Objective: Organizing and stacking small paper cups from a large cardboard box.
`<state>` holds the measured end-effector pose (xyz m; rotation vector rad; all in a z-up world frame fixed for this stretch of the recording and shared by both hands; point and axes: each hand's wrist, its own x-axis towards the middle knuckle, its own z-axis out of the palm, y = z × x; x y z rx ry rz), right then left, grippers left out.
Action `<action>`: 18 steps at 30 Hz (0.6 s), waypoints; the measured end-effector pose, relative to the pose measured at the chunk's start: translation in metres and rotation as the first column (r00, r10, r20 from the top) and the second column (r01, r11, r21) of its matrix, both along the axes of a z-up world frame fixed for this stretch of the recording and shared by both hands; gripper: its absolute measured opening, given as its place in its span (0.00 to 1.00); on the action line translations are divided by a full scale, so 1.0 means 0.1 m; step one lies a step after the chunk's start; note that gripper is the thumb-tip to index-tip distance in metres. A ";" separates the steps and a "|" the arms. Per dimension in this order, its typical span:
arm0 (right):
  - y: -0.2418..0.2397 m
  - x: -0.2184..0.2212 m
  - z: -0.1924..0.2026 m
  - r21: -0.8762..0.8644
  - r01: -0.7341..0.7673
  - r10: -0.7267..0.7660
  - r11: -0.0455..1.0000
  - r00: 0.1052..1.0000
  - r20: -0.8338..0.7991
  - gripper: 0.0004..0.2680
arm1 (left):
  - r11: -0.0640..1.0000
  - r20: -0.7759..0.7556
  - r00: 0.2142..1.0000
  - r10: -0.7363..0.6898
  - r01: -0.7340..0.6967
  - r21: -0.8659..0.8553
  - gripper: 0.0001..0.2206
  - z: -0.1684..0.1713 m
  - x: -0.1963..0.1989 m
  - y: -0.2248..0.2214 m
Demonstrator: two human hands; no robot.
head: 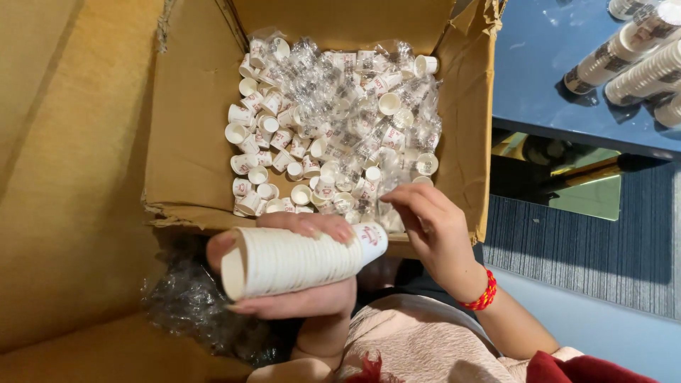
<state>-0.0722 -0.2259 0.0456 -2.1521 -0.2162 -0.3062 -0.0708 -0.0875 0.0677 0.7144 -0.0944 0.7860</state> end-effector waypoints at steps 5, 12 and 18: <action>0.03 -0.04 -0.03 0.099 -0.062 0.055 0.993 0.996 0.071 0.09 | 0.996 0.030 0.998 0.049 -0.051 0.070 0.28 -0.31 0.09 -0.24; 0.03 -0.06 -0.01 0.191 -0.077 0.075 0.979 0.997 0.015 0.09 | 0.955 0.121 0.975 0.184 -0.207 0.213 0.28 -0.60 0.18 -0.25; 0.01 -0.03 -0.06 0.175 -0.059 0.053 0.983 0.998 0.037 0.09 | 0.881 0.336 0.893 0.299 -0.393 0.261 0.28 -0.86 0.32 -0.29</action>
